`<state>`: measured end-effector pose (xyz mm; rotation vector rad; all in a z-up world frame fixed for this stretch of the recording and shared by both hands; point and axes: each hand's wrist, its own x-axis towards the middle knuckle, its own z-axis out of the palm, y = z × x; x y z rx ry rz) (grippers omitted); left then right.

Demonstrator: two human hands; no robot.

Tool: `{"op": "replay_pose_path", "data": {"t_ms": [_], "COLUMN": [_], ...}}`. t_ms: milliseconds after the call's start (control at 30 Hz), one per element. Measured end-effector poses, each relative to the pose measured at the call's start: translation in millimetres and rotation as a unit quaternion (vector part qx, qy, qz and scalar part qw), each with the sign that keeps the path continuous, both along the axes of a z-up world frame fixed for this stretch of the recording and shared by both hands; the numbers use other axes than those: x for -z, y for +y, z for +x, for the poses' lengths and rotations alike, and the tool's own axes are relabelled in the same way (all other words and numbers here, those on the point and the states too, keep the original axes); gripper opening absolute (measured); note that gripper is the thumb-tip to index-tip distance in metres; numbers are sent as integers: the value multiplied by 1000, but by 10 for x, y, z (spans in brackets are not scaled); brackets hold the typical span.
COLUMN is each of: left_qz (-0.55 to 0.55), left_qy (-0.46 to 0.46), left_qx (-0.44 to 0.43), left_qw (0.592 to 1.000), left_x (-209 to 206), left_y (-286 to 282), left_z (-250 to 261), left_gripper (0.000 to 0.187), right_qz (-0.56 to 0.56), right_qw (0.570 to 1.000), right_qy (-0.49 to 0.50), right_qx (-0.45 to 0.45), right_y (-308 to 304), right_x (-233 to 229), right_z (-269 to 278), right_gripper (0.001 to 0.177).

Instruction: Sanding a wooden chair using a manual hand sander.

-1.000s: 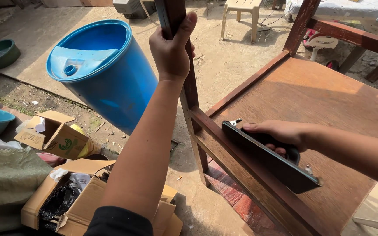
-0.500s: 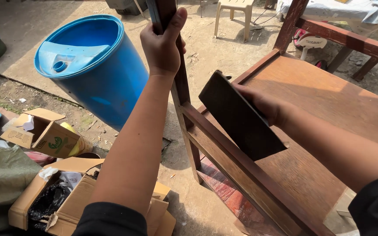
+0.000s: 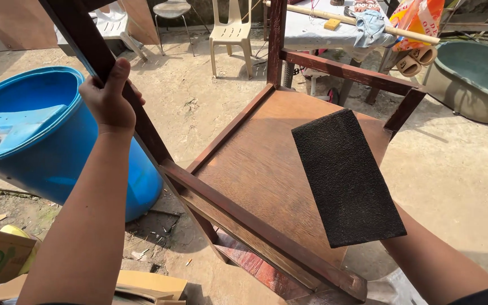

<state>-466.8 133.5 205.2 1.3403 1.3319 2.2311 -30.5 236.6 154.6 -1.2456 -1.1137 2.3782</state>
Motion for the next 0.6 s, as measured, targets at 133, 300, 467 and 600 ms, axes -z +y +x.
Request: {"op": "replay_pose_path", "data": {"t_ms": [133,300,467,600], "left_qz": [2,-3,-10,-3], "left_qy": [4,8,6,-21], "left_qx": [-5,-17,-33,-29], "left_qw": [1000,1000,999,999], "left_x": [42,16,-20,9], "left_y": [32,32,6,19], "left_z": [-54,-24,61,129], "left_gripper": [51,52,52,51], "right_qz": [-28,-60,-13,20], "right_qw": [998,994,991,951], "right_qy": [6,15,-1,-86], "right_qx": [49,92,-135,-296], "right_y": [-287,-409,-311,-520], "right_x": [-20,189,884,875], "right_z": [115,95,-329,-1078], "right_gripper": [47,49,59,52]}}
